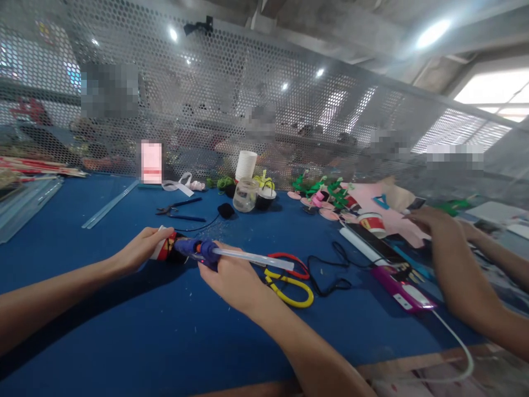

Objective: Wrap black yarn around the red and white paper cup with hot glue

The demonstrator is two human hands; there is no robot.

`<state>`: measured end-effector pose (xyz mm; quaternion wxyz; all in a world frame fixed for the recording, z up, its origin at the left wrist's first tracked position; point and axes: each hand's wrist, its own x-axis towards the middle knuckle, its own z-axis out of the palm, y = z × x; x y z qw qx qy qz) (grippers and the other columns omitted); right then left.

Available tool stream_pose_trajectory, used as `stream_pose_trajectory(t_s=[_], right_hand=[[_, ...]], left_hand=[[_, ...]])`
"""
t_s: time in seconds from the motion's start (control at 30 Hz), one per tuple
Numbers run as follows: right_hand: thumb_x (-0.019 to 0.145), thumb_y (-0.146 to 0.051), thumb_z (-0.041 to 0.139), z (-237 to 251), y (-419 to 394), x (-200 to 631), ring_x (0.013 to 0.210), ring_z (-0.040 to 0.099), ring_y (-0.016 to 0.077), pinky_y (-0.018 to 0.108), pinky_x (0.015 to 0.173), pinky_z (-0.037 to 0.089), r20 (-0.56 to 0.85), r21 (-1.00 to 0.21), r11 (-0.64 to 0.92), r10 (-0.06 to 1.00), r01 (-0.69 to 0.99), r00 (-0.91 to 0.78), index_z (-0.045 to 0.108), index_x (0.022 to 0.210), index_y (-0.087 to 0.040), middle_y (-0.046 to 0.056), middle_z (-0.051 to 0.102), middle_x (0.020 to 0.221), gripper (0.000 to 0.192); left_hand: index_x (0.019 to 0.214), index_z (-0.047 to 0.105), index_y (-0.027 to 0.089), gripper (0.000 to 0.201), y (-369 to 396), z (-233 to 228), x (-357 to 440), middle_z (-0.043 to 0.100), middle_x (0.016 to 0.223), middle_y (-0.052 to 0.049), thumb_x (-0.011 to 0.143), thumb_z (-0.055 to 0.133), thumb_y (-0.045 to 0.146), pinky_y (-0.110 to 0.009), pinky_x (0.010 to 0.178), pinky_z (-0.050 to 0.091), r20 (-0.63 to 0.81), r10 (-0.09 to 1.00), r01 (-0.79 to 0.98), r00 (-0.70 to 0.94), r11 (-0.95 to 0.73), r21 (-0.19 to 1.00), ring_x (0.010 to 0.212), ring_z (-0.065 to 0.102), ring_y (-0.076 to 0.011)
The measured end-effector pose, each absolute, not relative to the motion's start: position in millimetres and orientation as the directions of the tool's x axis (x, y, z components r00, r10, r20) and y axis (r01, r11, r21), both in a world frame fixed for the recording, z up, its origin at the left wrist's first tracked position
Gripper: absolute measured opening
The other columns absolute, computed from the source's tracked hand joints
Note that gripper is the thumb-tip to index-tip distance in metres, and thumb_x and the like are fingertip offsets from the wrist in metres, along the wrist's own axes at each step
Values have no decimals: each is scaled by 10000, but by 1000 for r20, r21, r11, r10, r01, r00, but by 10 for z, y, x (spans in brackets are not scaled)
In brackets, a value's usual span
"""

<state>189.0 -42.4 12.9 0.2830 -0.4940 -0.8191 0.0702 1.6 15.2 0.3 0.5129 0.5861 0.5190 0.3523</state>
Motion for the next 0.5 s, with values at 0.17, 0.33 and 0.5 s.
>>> stream_pose_trajectory(t_s=[0.17,0.33,0.5], right_hand=[[733,-224,430,137,-434,1879,622,522,159,249,570,379,412,-366,516,836,774,-362,525,731,-191,26,563,650,100],[747,-249,425,135,-420,1866,573,512,154,251,548,373,423,-363,497,841,788,-336,521,695,-188,23,553,621,125],[730,-238,445,123,-429,1874,579,512,160,257,558,370,415,-339,512,834,789,-362,513,664,-190,15,538,586,106]], left_hand=[[589,577,103,339,153,-1,24,535,447,-12,636,478,424,-217,414,299,-126,971,222,203,79,972,426,461,-123],[559,571,106,332,145,5,22,535,443,-10,630,486,419,-214,410,291,-117,975,229,188,73,971,420,459,-119],[562,554,108,348,158,-8,21,515,446,4,660,460,428,-218,434,297,-134,970,227,202,87,970,412,440,-106]])
